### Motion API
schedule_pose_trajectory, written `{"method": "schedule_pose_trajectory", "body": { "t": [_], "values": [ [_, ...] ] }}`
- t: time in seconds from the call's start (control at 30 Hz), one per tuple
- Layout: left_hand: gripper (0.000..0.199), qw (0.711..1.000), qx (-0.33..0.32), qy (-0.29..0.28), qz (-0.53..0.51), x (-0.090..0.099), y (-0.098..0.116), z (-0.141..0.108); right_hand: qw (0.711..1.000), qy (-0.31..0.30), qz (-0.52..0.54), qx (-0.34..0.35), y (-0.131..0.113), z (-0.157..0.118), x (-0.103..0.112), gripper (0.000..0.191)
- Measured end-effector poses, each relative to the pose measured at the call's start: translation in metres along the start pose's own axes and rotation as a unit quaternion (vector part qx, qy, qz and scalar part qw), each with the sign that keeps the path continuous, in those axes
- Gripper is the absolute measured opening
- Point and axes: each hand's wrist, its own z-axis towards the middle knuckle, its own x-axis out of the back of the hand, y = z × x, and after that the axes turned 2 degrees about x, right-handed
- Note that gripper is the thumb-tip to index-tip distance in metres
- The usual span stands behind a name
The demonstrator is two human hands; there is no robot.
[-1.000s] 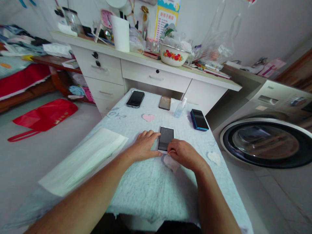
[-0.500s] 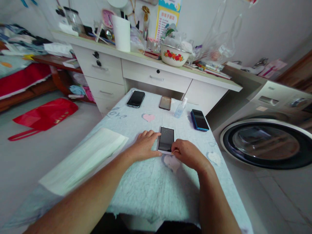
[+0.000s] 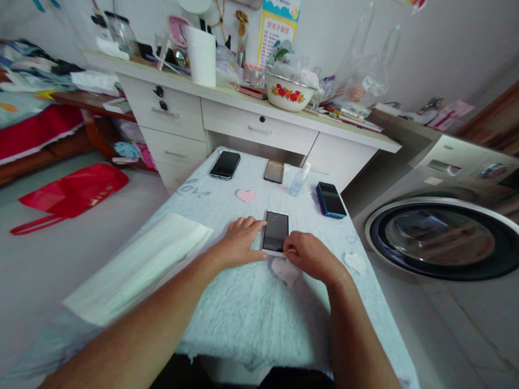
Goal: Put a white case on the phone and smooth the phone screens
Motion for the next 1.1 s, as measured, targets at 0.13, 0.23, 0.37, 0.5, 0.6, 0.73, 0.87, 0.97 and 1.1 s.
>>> {"method": "schedule_pose_trajectory", "body": {
  "t": [0.13, 0.23, 0.37, 0.5, 0.6, 0.73, 0.87, 0.97, 1.1],
  "values": [
    [0.070, 1.000, 0.002, 0.004, -0.001, -0.001, -0.001, 0.000, 1.000, 0.000, -0.001, 0.013, -0.003, 0.003, -0.003, 0.016],
    [0.071, 1.000, 0.005, 0.003, 0.002, -0.001, -0.001, 0.001, 1.000, 0.012, 0.001, 0.025, -0.007, 0.005, -0.007, 0.017],
    [0.073, 1.000, 0.003, 0.002, 0.004, -0.002, -0.001, 0.001, 0.999, 0.038, -0.003, 0.036, -0.014, 0.010, -0.014, 0.018],
    [0.071, 1.000, 0.010, 0.001, 0.001, -0.002, 0.000, 0.001, 0.997, 0.055, -0.017, 0.045, -0.019, 0.016, -0.021, 0.015],
    [0.071, 1.000, 0.010, 0.005, 0.004, -0.003, 0.000, 0.001, 0.997, 0.059, -0.022, 0.052, -0.021, 0.020, -0.024, 0.015],
    [0.071, 1.000, 0.005, 0.013, 0.005, -0.003, -0.001, 0.001, 0.996, 0.060, -0.014, 0.058, -0.023, 0.020, -0.024, 0.015],
    [0.070, 1.000, -0.002, 0.015, 0.001, -0.004, -0.001, 0.001, 0.997, 0.040, -0.003, 0.070, -0.022, 0.016, -0.019, 0.015],
    [0.071, 1.000, -0.002, 0.012, 0.002, -0.003, 0.000, 0.001, 0.996, 0.029, 0.007, 0.083, -0.019, 0.013, -0.017, 0.015],
    [0.072, 1.000, 0.006, -0.001, -0.001, 0.000, 0.001, 0.001, 0.996, 0.013, 0.012, 0.083, -0.012, 0.009, -0.015, 0.016]
  ]
}}
